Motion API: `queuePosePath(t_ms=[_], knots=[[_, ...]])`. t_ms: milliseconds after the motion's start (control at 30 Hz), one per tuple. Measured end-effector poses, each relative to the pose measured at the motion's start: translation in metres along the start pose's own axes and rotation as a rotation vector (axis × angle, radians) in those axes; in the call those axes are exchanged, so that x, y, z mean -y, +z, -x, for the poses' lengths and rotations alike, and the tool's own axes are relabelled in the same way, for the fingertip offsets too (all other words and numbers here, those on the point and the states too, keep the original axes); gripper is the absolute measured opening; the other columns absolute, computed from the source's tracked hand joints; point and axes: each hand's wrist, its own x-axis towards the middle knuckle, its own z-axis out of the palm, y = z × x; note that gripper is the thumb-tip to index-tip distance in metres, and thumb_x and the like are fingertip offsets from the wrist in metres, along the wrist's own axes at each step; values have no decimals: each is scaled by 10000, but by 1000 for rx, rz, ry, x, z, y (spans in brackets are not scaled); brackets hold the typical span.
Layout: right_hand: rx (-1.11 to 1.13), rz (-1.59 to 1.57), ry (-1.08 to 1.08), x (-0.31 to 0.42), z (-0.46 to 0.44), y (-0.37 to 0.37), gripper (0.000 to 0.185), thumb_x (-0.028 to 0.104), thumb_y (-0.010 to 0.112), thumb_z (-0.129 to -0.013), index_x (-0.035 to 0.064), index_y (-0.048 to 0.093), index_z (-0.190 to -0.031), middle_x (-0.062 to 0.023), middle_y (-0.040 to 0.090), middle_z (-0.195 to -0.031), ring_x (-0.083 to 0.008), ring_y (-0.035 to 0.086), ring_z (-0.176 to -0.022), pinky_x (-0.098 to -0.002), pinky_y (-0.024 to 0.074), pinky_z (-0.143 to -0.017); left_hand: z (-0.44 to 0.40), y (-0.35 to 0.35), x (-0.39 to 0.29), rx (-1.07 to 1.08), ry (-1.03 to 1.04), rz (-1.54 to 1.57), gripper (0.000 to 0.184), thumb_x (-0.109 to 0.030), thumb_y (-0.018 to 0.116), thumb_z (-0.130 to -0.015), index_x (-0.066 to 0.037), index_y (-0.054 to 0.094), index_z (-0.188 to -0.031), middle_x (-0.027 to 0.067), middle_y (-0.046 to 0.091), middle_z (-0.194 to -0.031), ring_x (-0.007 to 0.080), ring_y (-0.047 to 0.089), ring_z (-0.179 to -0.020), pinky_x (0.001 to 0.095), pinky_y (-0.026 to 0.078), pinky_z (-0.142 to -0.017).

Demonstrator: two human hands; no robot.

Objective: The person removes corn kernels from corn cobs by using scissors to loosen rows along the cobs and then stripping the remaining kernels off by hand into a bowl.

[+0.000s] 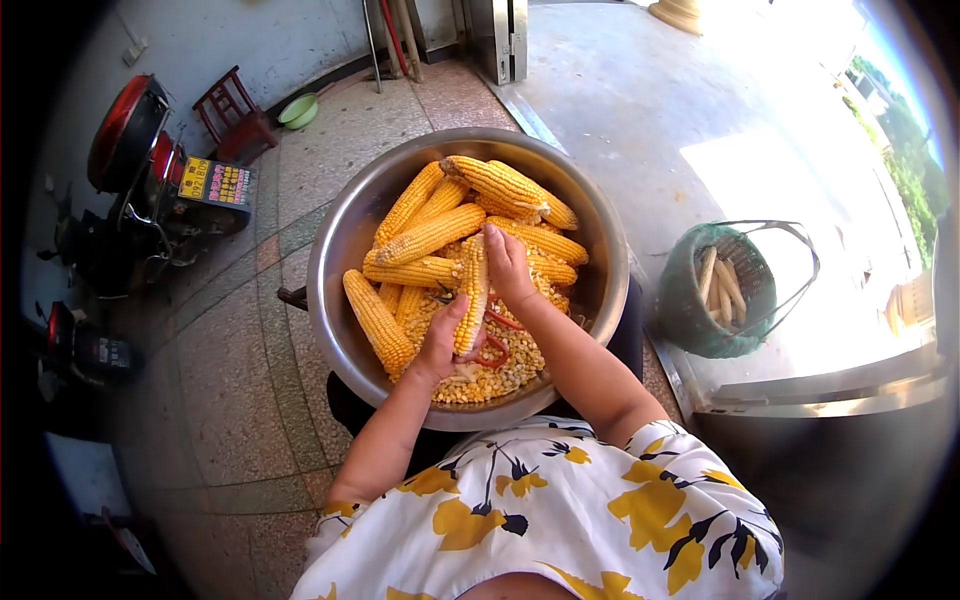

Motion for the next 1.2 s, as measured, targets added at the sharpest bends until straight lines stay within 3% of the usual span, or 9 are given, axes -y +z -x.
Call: queuePosePath(t_ms=[133, 200, 267, 500, 733, 800, 900, 1067, 1200], knots=[[-13, 8, -49, -14, -11, 4, 396, 364, 416, -952, 11, 560, -848, -1, 496, -681, -105, 432, -631, -280, 370, -583, -5, 19, -5, -296, 67, -179, 317, -386, 510, -913, -86, 516, -1014, 20, 491, -593, 91, 394, -396, 220, 284, -346], [173, -421, 360, -13, -12, -3, 400, 385, 417, -943, 24, 587, -937, -17, 548, -703, -109, 473, -648, -274, 375, -580, -11, 11, 2, -389, 127, -330, 331, -374, 527, -909, -66, 528, -1028, 5, 495, -634, 81, 424, -448, 209, 300, -381], [167, -587, 426, 13, -4, 3, 355, 357, 431, -948, 35, 581, -933, 0, 511, -698, -111, 460, -596, -262, 398, -570, -25, -9, 20, -489, 533, -728, 343, -378, 546, -898, -60, 534, -1026, 0, 497, -641, 77, 432, -459, 206, 304, -388], [112, 7, -46, 0, 3, 6, 352, 291, 437, -950, -8, 537, -1106, -71, 593, -947, -184, 546, -847, -316, 443, -778, -5, 8, -3, -260, 59, -48, 428, -520, 386, -920, -110, 512, -921, 38, 469, -539, 98, 372, -347, 220, 285, -318], [221, -409, 387, 4, -2, 5, 379, 294, 457, -930, 50, 506, -1215, -50, 589, -965, -131, 544, -815, -253, 446, -700, -19, 7, 9, -462, 170, -344, 390, -494, 395, -927, -119, 497, -946, 29, 474, -548, 93, 374, -351, 218, 281, -318], [268, -312, 364, 8, -1, 3, 389, 291, 461, -927, 55, 493, -1234, -51, 588, -961, -123, 543, -808, -250, 447, -695, -40, -15, 32, -588, 712, -761, 337, -434, 454, -927, -101, 499, -944, 0, 454, -551, 74, 361, -351, 222, 273, -321], [330, -343, 364, -2, -6, 2, 419, 293, 463, -925, 48, 466, -1265, -67, 587, -1010, -144, 561, -866, -275, 466, -740, -8, 13, -3, -433, 156, -319, 367, -460, 433, -927, -99, 497, -924, 10, 465, -546, 77, 365, -349, 217, 272, -316], [336, -528, 468, -6, -1, 8, 472, 266, 463, -931, 52, 371, -1342, -89, 531, -1181, -200, 526, -1048, -366, 428, -901, -12, 8, -4, -389, 148, -188, 463, -539, 345, -920, -104, 503, -930, 28, 470, -544, 100, 366, -340, 219, 272, -307], [362, -324, 367, 2, 15, 22, 533, 262, 510, -912, 67, 328, -1373, -61, 527, -1123, -154, 516, -946, -313, 441, -791, -12, 4, -2, -412, 160, -113, 502, -561, 315, -919, -97, 503, -944, 35, 477, -552, 103, 366, -345, 221, 270, -309]])
